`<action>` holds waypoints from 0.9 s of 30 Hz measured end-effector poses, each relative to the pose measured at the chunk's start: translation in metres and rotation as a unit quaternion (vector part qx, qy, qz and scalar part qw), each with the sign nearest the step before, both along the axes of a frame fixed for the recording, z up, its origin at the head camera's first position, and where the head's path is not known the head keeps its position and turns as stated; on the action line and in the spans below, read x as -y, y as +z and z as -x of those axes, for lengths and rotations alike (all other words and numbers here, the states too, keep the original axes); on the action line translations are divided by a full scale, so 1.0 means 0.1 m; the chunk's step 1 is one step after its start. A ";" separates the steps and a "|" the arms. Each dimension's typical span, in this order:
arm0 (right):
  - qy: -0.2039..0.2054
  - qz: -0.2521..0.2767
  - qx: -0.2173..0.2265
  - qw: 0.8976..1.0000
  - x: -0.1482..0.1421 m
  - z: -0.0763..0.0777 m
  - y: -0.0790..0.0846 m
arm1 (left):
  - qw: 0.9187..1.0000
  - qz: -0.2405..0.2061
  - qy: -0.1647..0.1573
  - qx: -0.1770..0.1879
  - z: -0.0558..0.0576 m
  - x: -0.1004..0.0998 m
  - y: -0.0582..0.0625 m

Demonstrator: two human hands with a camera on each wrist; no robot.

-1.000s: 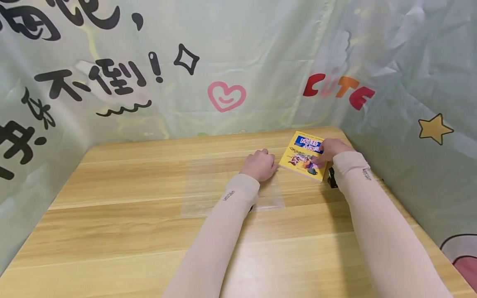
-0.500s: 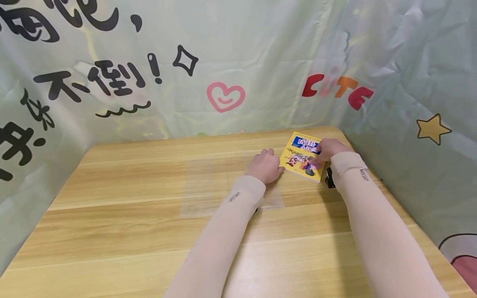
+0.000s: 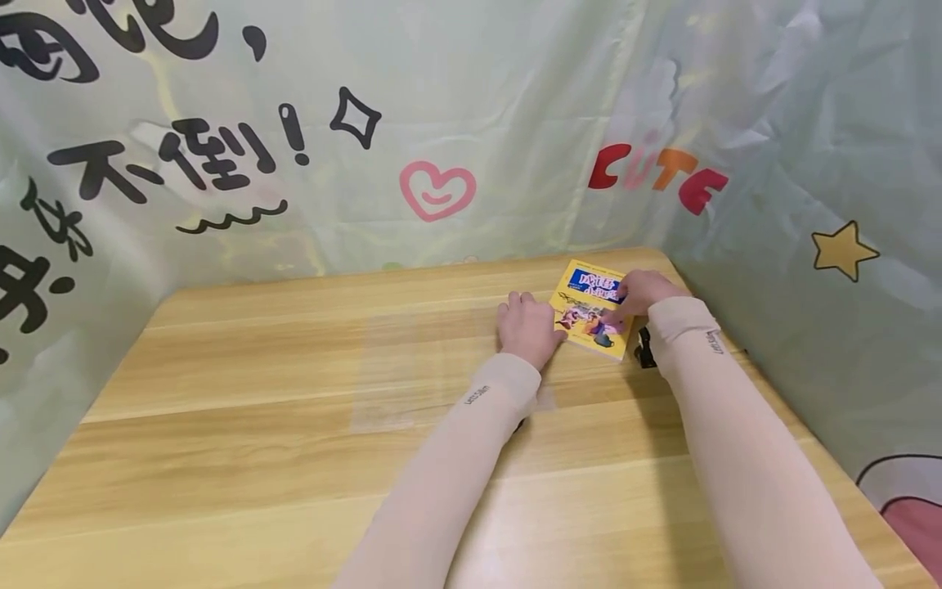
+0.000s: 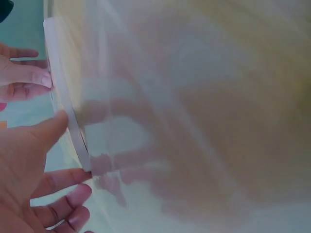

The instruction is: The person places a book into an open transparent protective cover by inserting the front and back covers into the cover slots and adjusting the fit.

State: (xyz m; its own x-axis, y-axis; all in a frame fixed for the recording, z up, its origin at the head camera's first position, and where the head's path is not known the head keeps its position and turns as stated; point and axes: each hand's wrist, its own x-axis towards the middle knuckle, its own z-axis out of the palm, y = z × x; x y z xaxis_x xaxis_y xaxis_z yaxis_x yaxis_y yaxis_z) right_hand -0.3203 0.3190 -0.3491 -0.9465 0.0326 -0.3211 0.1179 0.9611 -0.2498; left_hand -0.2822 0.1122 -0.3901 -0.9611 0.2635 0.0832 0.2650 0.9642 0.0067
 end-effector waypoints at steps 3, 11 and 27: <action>-0.013 0.015 -0.030 0.999 -0.07 0.02 -0.04 | 1.000 -0.011 0.015 0.003 0.00 0.00 0.00; -0.052 0.021 -0.077 0.995 -0.27 0.06 -0.15 | 0.999 -0.027 0.030 0.002 -0.01 -0.02 0.02; -0.012 0.003 0.046 0.999 -0.33 0.14 -0.15 | 0.997 -0.056 0.060 0.013 0.01 -0.09 0.03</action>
